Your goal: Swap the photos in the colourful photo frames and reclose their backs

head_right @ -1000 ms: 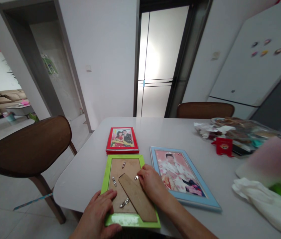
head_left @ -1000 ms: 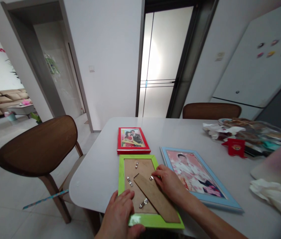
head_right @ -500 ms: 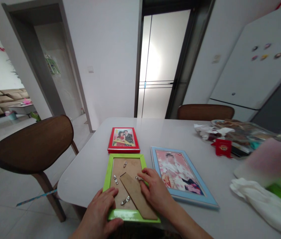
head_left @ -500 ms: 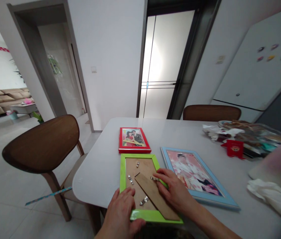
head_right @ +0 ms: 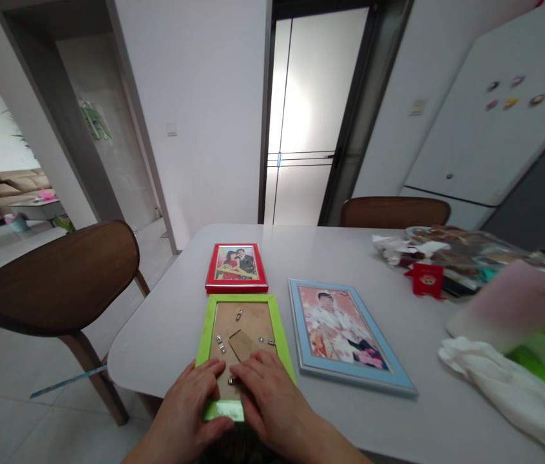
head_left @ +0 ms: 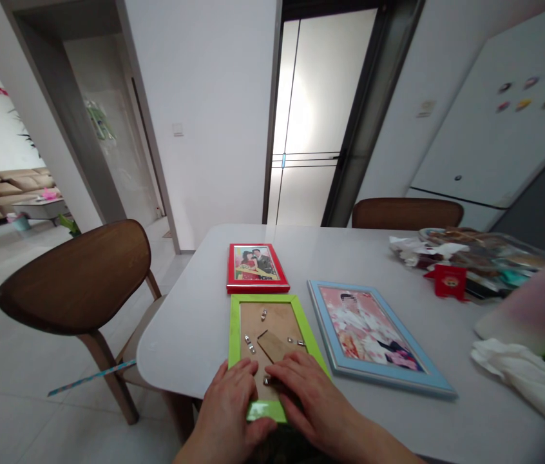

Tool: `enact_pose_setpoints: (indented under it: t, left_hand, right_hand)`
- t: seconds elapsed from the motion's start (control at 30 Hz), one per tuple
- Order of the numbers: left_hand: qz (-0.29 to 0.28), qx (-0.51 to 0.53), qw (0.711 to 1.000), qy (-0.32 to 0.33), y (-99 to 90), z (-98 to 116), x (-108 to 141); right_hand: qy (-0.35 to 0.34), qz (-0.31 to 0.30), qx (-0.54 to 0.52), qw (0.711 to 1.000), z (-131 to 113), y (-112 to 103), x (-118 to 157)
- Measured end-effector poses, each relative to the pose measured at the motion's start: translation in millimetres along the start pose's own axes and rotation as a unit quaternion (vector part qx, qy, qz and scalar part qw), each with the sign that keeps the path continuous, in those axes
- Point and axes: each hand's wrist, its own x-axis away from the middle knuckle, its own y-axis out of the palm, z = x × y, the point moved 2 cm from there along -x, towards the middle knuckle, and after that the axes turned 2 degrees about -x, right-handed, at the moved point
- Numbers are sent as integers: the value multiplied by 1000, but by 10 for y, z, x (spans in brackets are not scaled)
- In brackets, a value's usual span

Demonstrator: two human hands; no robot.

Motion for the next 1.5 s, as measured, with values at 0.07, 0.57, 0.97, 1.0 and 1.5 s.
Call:
enact_pose_setpoints:
  t: [0.07, 0.57, 0.97, 1.0, 1.5]
  left_hand:
    - [-1, -4, 1000, -1, -8, 6, 3]
    - [12, 7, 1000, 16, 9, -19, 21]
    - [32, 6, 999, 34, 19, -33, 7]
    - [33, 6, 999, 33, 18, -35, 7]
    - [7, 18, 1000, 14, 45, -80, 8]
  right_hand:
    - [8, -13, 17, 1000, 0, 7, -27]
    - [8, -7, -16, 1000, -4, -65, -163]
    - [-21, -52, 144, 988, 54, 218, -567]
    - [-30, -60, 155, 986, 42, 218, -555]
    - [128, 47, 48, 989, 694, 3, -947]
